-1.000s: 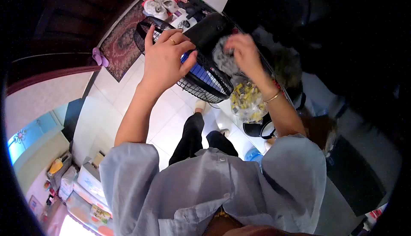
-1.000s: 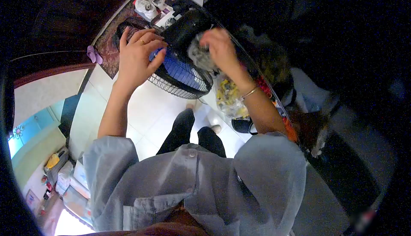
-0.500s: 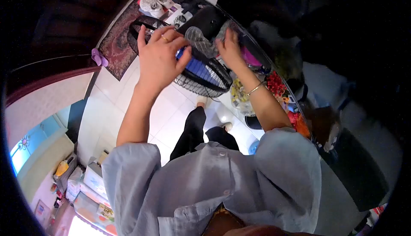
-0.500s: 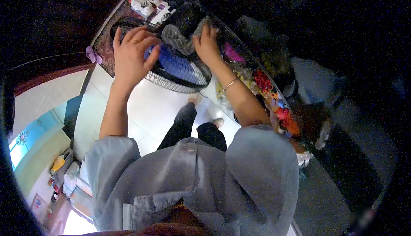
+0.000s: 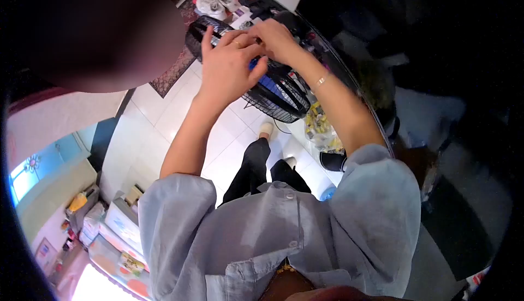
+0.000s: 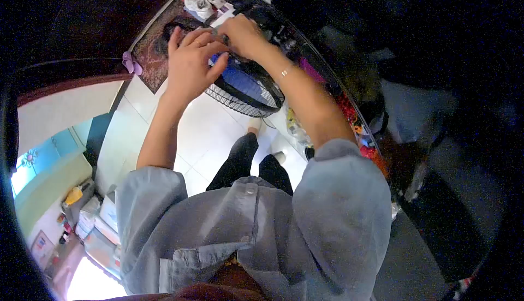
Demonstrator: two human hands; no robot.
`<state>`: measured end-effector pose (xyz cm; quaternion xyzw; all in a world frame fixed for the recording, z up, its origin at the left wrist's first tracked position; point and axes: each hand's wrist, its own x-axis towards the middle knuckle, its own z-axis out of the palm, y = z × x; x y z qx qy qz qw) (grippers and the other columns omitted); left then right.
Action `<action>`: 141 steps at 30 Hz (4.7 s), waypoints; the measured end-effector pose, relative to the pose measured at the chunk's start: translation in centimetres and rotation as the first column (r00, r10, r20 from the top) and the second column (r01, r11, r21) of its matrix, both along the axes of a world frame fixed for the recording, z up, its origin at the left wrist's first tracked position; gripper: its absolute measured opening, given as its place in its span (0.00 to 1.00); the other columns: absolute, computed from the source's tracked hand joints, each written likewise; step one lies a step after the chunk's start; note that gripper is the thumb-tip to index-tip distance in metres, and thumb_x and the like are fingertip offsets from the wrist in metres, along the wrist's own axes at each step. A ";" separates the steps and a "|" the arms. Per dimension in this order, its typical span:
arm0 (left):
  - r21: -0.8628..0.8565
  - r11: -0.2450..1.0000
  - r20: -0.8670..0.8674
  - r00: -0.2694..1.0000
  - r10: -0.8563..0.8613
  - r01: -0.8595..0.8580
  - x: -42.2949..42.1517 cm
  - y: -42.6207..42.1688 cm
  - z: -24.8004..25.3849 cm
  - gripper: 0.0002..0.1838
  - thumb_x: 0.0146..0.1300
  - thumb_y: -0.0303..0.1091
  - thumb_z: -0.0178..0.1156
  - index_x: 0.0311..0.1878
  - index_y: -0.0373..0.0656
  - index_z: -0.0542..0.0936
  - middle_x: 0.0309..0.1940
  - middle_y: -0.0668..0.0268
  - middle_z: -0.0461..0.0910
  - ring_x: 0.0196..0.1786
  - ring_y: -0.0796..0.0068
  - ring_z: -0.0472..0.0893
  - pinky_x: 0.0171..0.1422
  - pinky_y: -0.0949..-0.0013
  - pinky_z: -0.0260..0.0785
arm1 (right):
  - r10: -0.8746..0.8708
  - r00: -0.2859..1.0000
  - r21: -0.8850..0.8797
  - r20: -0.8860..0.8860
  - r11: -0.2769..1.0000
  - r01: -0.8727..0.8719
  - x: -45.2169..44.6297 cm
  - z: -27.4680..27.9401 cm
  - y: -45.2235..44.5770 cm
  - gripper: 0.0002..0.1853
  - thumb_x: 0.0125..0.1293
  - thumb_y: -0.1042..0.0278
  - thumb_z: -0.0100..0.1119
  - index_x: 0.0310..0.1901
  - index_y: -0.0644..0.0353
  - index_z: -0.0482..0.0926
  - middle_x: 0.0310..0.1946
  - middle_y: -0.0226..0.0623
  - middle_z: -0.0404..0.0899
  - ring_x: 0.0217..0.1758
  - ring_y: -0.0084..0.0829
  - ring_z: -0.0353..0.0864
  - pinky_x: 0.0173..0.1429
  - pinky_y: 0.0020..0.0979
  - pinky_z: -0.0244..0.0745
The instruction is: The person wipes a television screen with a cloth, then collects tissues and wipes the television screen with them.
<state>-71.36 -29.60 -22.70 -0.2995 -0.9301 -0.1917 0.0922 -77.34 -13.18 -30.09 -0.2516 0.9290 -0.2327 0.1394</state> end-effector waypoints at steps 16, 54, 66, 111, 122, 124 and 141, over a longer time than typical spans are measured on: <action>0.064 0.995 -0.230 0.969 0.092 -0.079 4.8 1.0 2.4 0.24 0.59 0.46 0.61 0.59 0.52 0.77 0.59 0.63 0.75 0.68 0.62 0.66 0.69 0.36 0.50 | -0.311 0.505 -0.568 0.805 -0.158 0.807 16.4 6.7 7.5 0.16 0.67 0.72 0.48 0.56 0.62 0.73 0.49 0.42 0.80 0.50 0.38 0.82 0.54 0.41 0.78; 0.577 0.019 0.074 0.076 0.994 -0.817 53.6 -94.2 5.1 0.31 0.47 0.24 0.66 0.58 0.45 0.74 0.57 0.56 0.73 0.57 0.53 0.75 0.59 0.60 0.71 | 0.871 -0.021 -0.800 0.490 0.440 -0.407 42.5 13.2 -108.0 0.22 0.72 0.67 0.48 0.64 0.67 0.67 0.60 0.38 0.71 0.63 0.29 0.70 0.66 0.29 0.64; 0.824 -0.553 0.452 -0.442 0.775 -0.128 68.3 -117.6 6.4 0.12 0.61 0.22 0.55 0.49 0.35 0.76 0.51 0.59 0.78 0.53 0.70 0.76 0.60 0.68 0.66 | 0.601 -0.580 -0.798 0.551 0.177 -0.576 55.9 16.0 -145.5 0.23 0.73 0.67 0.45 0.68 0.58 0.63 0.62 0.37 0.69 0.61 0.28 0.72 0.62 0.30 0.66; 0.658 -0.622 0.740 -0.514 0.434 0.424 69.7 -153.9 8.1 0.08 0.60 0.31 0.64 0.39 0.37 0.80 0.28 0.69 0.80 0.29 0.83 0.78 0.35 0.76 0.72 | 0.061 -0.738 -0.694 0.672 0.399 -0.599 71.1 12.3 -187.8 0.07 0.71 0.67 0.54 0.39 0.60 0.78 0.31 0.26 0.79 0.32 0.16 0.78 0.36 0.20 0.74; 0.685 0.200 0.686 -0.712 0.147 0.701 59.4 -117.6 8.2 0.17 0.69 0.40 0.55 0.52 0.36 0.71 0.43 0.54 0.79 0.26 0.67 0.81 0.29 0.67 0.78 | -0.518 -0.491 -0.517 0.700 0.106 -0.849 71.4 14.8 -157.3 0.11 0.72 0.63 0.50 0.47 0.61 0.76 0.40 0.34 0.81 0.43 0.28 0.83 0.48 0.29 0.80; 0.722 0.097 0.647 -0.718 0.258 0.685 56.5 -111.0 8.5 0.22 0.68 0.40 0.56 0.58 0.35 0.68 0.48 0.52 0.78 0.26 0.67 0.81 0.29 0.67 0.78 | -0.498 -0.485 -0.531 0.718 0.057 -0.845 71.2 17.0 -151.6 0.10 0.72 0.64 0.50 0.47 0.60 0.76 0.41 0.33 0.81 0.44 0.27 0.83 0.48 0.29 0.80; 0.655 0.451 0.543 -0.793 0.278 0.607 51.4 -85.9 7.3 0.11 0.66 0.33 0.58 0.48 0.41 0.78 0.34 0.60 0.82 0.30 0.69 0.83 0.32 0.65 0.79 | -0.790 0.042 -0.567 0.612 -0.475 -0.673 72.5 18.0 -117.2 0.29 0.71 0.52 0.44 0.66 0.65 0.64 0.61 0.48 0.72 0.59 0.46 0.76 0.65 0.46 0.69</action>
